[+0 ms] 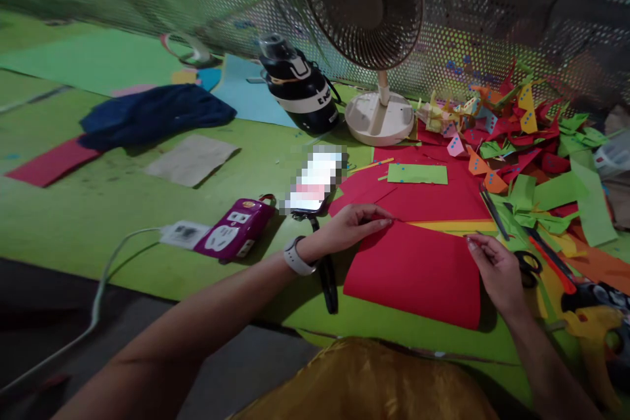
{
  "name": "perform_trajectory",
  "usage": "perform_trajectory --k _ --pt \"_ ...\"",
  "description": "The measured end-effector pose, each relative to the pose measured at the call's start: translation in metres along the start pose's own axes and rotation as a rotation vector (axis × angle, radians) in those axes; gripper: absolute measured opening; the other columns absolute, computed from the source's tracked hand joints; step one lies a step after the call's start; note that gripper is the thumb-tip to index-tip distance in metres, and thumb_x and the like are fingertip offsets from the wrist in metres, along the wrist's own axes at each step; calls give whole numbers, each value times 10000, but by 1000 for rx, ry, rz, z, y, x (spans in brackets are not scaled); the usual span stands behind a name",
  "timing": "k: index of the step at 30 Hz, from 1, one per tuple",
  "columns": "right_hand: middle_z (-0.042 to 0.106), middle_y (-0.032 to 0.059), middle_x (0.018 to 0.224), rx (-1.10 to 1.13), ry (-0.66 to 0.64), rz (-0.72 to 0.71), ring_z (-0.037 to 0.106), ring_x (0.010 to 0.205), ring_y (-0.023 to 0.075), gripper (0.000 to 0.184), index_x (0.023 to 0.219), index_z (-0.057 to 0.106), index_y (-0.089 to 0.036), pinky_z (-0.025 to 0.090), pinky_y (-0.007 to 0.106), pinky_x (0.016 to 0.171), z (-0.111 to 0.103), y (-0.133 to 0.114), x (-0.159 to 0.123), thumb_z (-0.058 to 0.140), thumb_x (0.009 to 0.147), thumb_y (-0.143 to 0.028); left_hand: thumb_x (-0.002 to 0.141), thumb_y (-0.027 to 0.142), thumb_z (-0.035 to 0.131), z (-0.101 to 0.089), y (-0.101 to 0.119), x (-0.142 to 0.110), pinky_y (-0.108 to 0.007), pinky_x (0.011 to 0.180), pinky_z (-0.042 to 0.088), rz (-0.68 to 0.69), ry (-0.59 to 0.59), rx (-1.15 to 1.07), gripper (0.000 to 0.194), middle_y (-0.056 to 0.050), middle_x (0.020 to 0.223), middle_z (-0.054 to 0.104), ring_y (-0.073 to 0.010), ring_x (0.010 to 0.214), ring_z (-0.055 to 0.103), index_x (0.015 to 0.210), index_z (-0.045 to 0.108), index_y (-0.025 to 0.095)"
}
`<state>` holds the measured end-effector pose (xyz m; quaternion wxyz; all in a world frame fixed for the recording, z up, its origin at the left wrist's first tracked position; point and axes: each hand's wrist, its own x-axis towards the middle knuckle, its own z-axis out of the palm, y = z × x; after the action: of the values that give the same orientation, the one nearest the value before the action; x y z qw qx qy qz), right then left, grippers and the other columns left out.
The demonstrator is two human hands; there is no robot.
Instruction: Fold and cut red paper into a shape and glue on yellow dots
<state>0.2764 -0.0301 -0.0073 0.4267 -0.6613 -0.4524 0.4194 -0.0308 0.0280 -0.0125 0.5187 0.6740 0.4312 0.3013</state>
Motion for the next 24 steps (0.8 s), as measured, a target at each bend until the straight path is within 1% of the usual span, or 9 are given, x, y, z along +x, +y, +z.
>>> perform_trajectory --k 3,5,8,13,16,21,24 --pt "771 50 854 -15 4 -6 714 798 227 378 853 760 -282 605 347 726 0 -1 0 809 641 -591 904 396 589 0 2 0 -222 573 440 -18 -24 21 343 -81 848 742 -130 689 610 1071 725 129" --pt "765 46 839 -27 -7 -17 711 786 217 372 865 758 -279 600 335 718 0 0 0 801 657 -583 908 391 589 0 2 0 -225 580 442 -7 -26 30 334 -80 856 746 -127 687 610 1070 725 133" --pt "761 50 842 -54 -20 -30 712 804 230 364 875 752 -276 597 356 732 -1 1 -1 783 678 -580 904 397 596 0 0 0 -238 610 458 31 -14 68 314 -90 870 753 -138 717 631 1005 734 134" --pt "760 68 913 -104 -37 -23 712 865 246 376 915 741 -258 579 388 810 -1 4 -2 745 723 -580 924 368 579 0 -2 -2 -246 650 475 52 -16 155 292 -95 908 763 -147 748 664 1036 723 140" --pt "756 80 943 -133 -66 -24 699 862 248 378 940 726 -240 560 409 817 -2 6 -2 716 757 -570 931 343 565 -1 0 -3 -245 651 469 71 -14 214 270 -90 907 762 -148 750 668 1028 724 148" --pt "749 53 912 -225 -61 -77 678 803 219 318 928 720 -252 548 381 765 -3 9 1 685 790 -536 933 319 544 -1 3 -5 -243 621 442 93 -13 298 261 -78 871 752 -138 706 642 1028 722 154" --pt "749 47 925 -230 -56 -83 681 819 211 300 937 716 -252 551 366 780 -3 10 1 680 801 -518 932 319 537 0 3 -5 -240 589 413 110 1 311 263 -63 812 736 -127 659 605 1015 722 151"
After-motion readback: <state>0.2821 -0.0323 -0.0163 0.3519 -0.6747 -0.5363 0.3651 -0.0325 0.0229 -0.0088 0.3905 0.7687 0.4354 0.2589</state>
